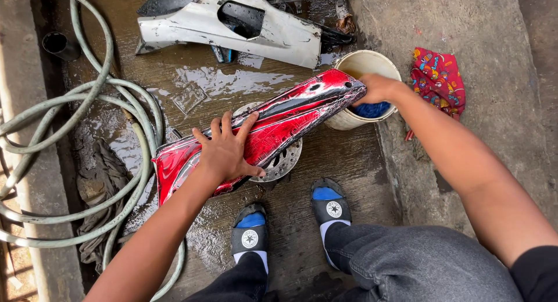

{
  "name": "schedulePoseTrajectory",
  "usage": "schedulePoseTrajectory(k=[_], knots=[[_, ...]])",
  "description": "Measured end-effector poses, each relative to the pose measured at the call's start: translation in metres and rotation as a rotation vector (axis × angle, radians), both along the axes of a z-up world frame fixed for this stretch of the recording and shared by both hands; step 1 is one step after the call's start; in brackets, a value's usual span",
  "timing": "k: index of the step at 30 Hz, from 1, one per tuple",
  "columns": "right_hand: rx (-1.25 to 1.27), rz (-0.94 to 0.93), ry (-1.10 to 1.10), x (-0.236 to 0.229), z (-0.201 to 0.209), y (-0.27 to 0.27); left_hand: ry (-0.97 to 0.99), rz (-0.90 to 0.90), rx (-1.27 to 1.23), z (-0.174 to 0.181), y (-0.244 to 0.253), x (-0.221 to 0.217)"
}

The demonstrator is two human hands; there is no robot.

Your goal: Cleaning and scrubbing motorcycle fairing components with soapy water and a sponge

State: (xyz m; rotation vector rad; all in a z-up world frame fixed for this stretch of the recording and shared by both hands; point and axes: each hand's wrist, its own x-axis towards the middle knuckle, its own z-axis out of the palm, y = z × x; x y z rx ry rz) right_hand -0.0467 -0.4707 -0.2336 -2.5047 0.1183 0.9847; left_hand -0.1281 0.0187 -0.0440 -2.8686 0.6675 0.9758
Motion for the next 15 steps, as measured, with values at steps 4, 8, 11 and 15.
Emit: schedulePoseTrajectory(k=[4,8,11,15], knots=[[-0.04,-0.312,-0.323,-0.014,0.046,0.01,-0.008,0.005,0.001,-0.001,0.001,0.0],[0.192,-0.635,-0.549,-0.031,0.107,0.034,-0.013,0.01,-0.005,-0.005,0.001,0.0],[0.254,-0.666,-0.58,-0.036,0.119,0.052,-0.016,0.009,0.003,-0.009,0.001,0.0],[0.269,-0.675,-0.571,-0.037,0.101,0.051,-0.014,0.004,0.001,-0.009,0.002,-0.003]])
